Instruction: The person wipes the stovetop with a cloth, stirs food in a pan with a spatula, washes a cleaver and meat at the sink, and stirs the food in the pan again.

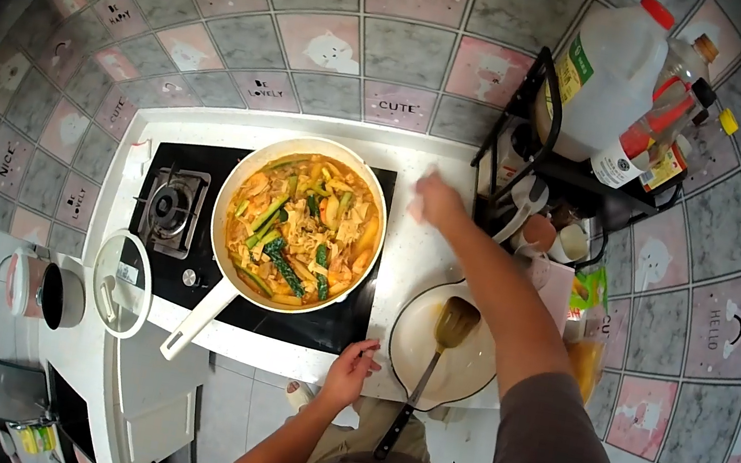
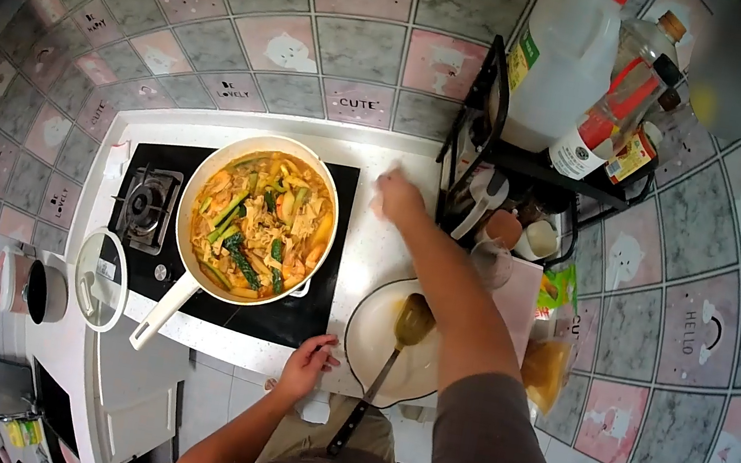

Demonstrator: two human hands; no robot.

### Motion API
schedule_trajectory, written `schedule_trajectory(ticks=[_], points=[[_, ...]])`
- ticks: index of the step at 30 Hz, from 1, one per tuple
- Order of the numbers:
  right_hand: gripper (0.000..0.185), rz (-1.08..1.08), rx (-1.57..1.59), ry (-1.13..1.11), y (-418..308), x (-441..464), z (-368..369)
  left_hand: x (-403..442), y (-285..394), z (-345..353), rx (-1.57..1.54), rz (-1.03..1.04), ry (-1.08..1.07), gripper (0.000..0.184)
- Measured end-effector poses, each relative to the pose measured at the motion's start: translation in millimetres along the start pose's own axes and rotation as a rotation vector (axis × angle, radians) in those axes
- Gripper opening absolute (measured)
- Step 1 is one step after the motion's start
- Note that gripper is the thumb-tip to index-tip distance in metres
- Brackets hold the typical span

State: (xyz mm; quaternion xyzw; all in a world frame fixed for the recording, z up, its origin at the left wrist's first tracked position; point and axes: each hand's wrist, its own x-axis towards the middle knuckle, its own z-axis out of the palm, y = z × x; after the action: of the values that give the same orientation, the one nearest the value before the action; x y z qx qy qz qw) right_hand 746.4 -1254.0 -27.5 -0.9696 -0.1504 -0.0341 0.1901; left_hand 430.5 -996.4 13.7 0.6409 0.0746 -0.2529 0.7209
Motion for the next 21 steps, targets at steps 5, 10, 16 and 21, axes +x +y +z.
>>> schedule_trajectory(ticks=[5, 10, 16, 21], points=[[0.040, -0.220, 0.261, -0.396, -51.3, -54.0, -11.9, -4.4, -22.2, -2.9, 0.071, -0.023, 0.030, 0.024], [0.034, 0.200, 0.108, -0.397, -53.6, -48.9, -5.1, -8.2, -29.3, -14.8, 0.144, 0.011, 0.103, 0.022], [0.042, 0.835, 0.094, 0.310, 6.0, 22.0, 25.6, -15.7, -21.4, -25.6, 0.234, 0.032, 0.161, 0.020], [0.034, 0.668, 0.635, 0.349, 10.0, 44.8, 2.9, -23.3, -29.2, -38.1, 0.151, 0.009, 0.146, 0.019]])
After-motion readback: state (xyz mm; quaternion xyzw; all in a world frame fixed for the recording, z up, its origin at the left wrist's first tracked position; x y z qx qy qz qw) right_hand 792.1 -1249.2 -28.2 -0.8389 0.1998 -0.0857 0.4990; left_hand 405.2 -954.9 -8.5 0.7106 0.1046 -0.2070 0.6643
